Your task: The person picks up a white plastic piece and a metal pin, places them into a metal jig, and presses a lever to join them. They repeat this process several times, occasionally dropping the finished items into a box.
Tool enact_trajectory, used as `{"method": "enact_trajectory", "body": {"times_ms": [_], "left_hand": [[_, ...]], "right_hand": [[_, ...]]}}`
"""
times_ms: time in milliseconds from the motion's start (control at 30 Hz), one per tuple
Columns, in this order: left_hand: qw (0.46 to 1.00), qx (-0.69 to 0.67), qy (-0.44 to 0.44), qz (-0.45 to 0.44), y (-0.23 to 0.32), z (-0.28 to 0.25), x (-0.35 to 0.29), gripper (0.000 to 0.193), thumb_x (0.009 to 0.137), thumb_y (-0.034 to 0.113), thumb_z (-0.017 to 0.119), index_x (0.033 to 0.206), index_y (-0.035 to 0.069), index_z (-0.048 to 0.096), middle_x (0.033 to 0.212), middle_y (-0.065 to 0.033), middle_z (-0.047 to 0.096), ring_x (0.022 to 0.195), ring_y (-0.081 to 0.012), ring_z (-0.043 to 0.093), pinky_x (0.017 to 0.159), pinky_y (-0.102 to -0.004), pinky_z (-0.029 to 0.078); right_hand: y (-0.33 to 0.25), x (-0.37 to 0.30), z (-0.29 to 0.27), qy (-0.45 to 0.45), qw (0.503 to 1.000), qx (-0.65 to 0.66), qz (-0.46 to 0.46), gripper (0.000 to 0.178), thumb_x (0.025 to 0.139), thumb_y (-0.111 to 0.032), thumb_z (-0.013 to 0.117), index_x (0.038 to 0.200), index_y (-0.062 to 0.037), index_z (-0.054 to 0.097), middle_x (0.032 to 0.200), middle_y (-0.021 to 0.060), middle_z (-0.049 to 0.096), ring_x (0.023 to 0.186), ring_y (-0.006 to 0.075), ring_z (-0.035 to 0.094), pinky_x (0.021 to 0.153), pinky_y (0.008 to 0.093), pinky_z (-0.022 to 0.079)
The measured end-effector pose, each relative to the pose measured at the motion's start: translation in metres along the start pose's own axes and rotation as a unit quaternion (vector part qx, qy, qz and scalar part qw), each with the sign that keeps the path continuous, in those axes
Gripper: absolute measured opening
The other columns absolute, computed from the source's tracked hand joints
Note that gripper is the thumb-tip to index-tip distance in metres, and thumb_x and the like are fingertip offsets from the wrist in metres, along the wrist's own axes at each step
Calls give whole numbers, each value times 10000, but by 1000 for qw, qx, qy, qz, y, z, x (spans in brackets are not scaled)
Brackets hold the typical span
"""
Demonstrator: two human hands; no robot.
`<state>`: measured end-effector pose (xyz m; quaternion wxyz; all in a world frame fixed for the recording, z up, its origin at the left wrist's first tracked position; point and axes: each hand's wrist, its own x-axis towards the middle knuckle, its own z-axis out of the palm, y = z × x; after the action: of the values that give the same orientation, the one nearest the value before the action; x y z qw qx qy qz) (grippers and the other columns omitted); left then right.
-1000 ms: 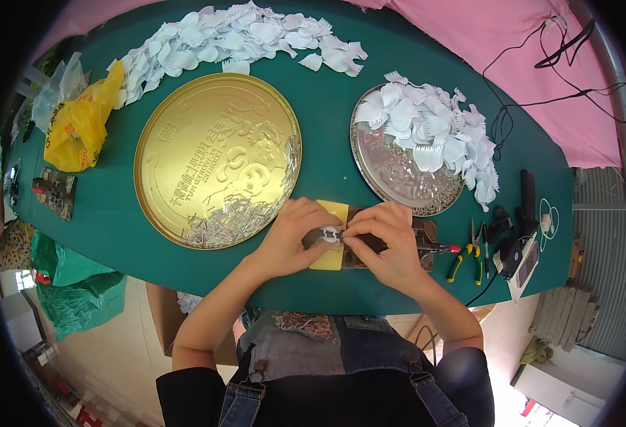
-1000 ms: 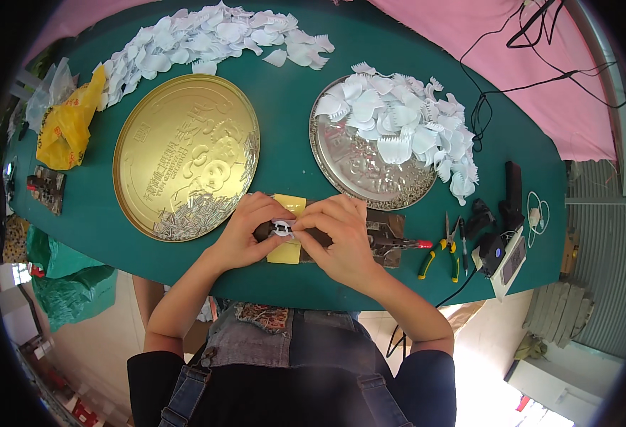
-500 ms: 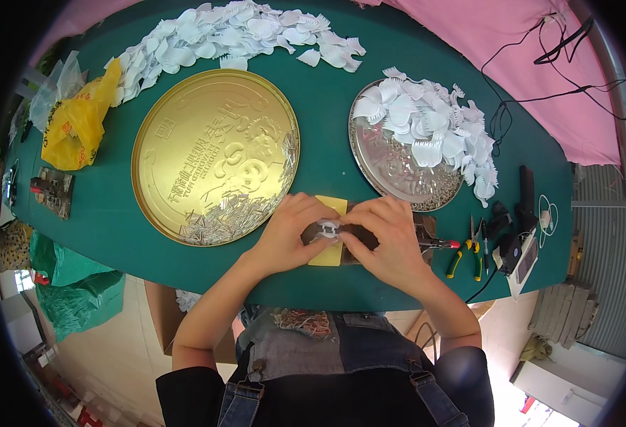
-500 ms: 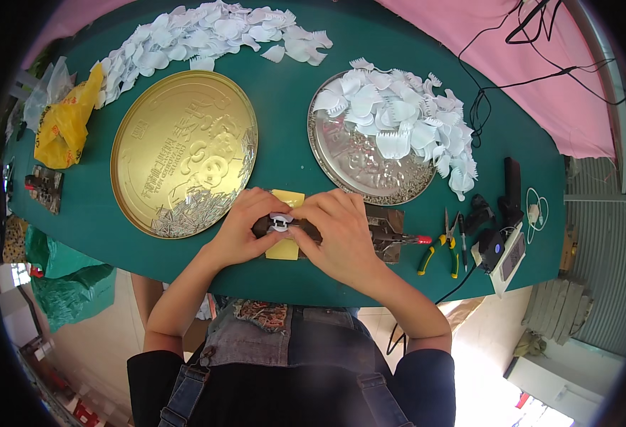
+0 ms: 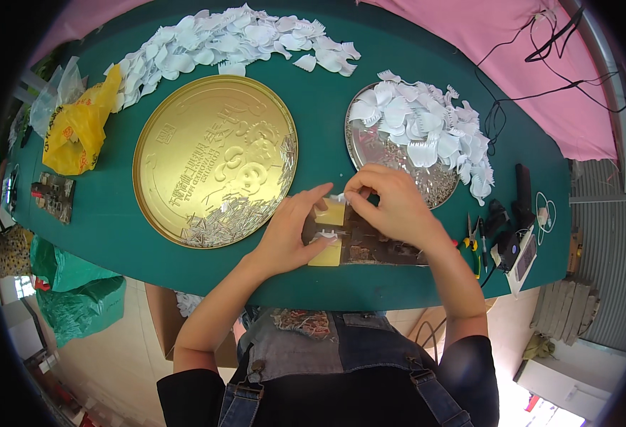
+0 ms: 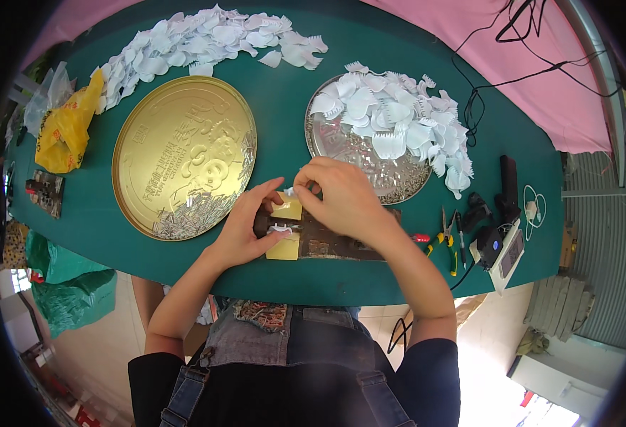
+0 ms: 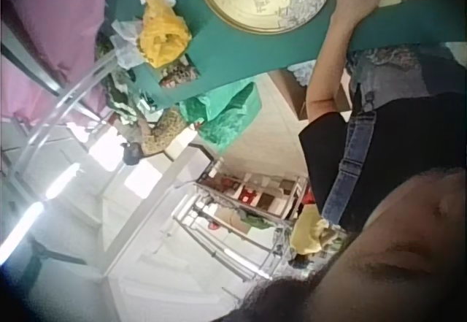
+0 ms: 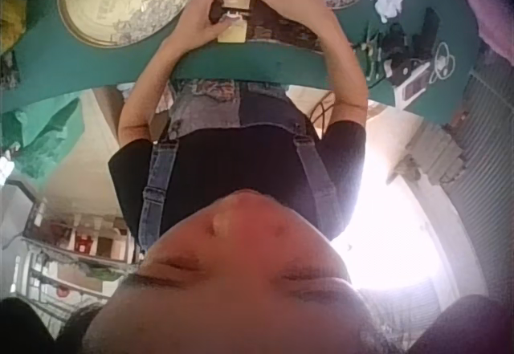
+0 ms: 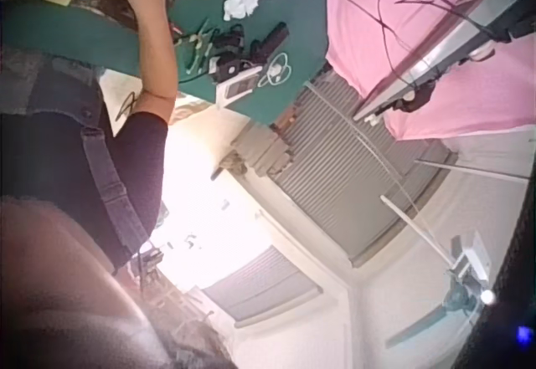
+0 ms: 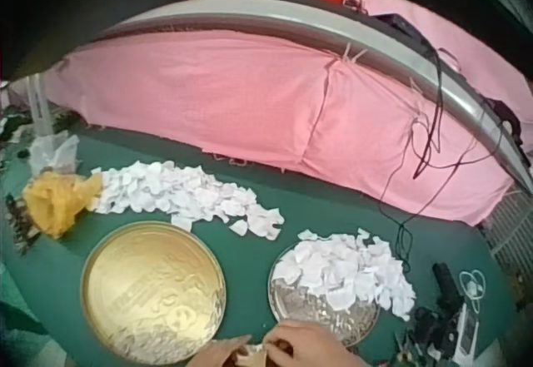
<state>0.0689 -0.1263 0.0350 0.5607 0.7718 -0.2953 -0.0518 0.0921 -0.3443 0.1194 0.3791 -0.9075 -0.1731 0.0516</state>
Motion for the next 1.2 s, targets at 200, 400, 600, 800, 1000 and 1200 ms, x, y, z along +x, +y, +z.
{"method": "enact_trajectory", "body": {"times_ms": [200, 400, 600, 800, 1000, 1200], "left_hand": [[1000, -1, -10, -3, 1, 0, 1, 737, 778, 160, 779, 1437, 88, 455, 1028, -88, 596, 909, -268, 562, 860, -394, 438], [998, 52, -34, 20, -8, -2, 1, 454, 794, 189, 765, 1207, 85, 609, 952, -65, 622, 883, -261, 554, 836, -387, 427], [998, 36, -31, 31, -8, 1, 5, 398, 795, 203, 767, 1149, 82, 630, 905, -60, 612, 876, -262, 549, 839, -384, 428], [998, 55, -36, 17, -7, -3, 2, 413, 771, 179, 780, 1138, 58, 634, 915, -69, 631, 880, -264, 574, 837, -377, 439], [998, 51, -46, 12, -3, -4, 5, 387, 766, 175, 777, 1109, 57, 643, 910, -71, 631, 878, -264, 573, 829, -375, 436], [998, 46, -49, 15, -4, -3, 6, 381, 765, 175, 778, 1104, 64, 644, 909, -70, 631, 873, -264, 572, 829, -377, 436]], "right_hand": [[15, 23, -29, -23, 997, 45, 50, 138, 866, -125, 692, 892, 10, 693, 797, 45, 660, 708, 109, 593, 692, 284, 505], [36, 41, -33, -38, 993, 64, 95, 159, 902, -136, 681, 915, 21, 703, 813, 25, 677, 756, 78, 594, 714, 261, 510], [56, 75, -14, 173, 961, 211, 52, 321, 900, -223, 690, 1149, -20, 691, 1063, 100, 720, 914, 148, 676, 794, 310, 534], [77, 62, -53, 139, 983, -105, 64, 287, 811, -207, 724, 1065, -76, 708, 1004, 123, 670, 889, 280, 664, 800, 403, 523], [99, 44, -49, 103, 946, -296, 78, 226, 796, -165, 707, 1001, -77, 671, 959, 132, 659, 920, 331, 656, 828, 424, 515], [132, 46, -52, 130, 967, -185, 114, 224, 802, -143, 702, 1017, -91, 664, 903, 102, 707, 839, 303, 679, 768, 402, 535]]}}
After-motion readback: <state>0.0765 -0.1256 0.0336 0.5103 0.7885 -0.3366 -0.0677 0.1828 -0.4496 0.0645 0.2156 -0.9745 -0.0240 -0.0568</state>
